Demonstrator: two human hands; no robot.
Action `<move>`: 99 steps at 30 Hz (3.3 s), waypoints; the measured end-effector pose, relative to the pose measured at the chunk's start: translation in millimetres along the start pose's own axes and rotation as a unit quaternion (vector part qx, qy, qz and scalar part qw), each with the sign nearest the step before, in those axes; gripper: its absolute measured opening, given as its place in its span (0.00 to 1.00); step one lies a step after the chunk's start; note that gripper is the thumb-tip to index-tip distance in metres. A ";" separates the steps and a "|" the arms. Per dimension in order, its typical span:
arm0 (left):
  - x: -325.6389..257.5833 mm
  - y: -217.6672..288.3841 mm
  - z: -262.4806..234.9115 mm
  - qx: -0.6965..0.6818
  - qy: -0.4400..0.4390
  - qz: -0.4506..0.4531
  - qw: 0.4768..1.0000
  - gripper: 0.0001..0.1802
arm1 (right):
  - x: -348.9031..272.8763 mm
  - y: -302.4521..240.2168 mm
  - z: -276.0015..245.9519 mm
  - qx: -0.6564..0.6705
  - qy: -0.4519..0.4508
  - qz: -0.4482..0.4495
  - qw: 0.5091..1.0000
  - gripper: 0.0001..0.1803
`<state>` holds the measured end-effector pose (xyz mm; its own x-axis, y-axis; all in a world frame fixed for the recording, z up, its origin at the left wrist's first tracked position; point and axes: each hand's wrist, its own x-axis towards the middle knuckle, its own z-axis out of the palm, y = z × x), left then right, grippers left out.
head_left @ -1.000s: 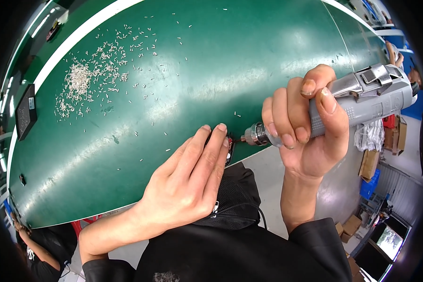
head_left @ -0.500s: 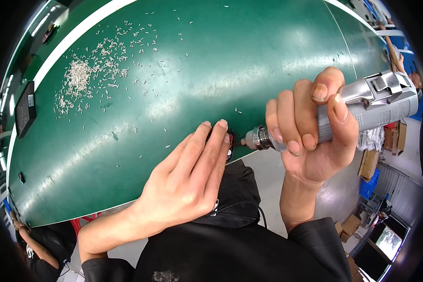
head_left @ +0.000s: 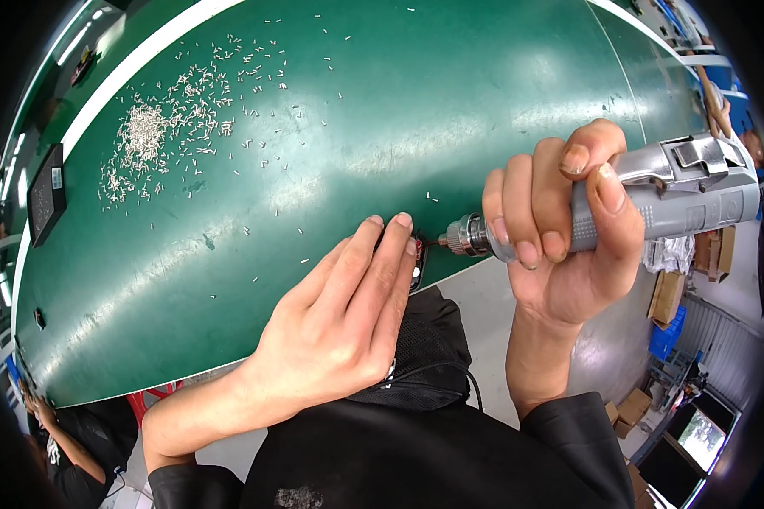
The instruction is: Using a pneumatic screwdriver to secure screws into small electronic components on an assembly line.
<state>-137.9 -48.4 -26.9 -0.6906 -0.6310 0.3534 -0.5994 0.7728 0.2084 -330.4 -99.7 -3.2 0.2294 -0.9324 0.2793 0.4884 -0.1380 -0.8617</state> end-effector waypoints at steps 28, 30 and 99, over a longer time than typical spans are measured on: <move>1.6 -2.2 -7.7 0.049 -0.014 0.034 0.998 0.21 | 6.7 -4.6 20.4 -0.007 0.014 0.067 0.998 0.06; 0.3 -6.9 -16.4 -0.003 -0.042 0.035 0.998 0.23 | 8.2 2.0 22.2 0.028 -0.026 0.047 0.998 0.07; -70.4 -4.5 -53.0 -0.355 0.222 -0.315 0.852 0.02 | -25.5 9.7 38.7 0.341 0.040 -0.018 0.939 0.07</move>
<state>-65.1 -3.9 -4.4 -0.0069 -0.9694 0.2454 -0.2900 0.2368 0.9273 -299.0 -64.3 -2.3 0.1514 -0.9572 0.2466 0.9268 0.0507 -0.3722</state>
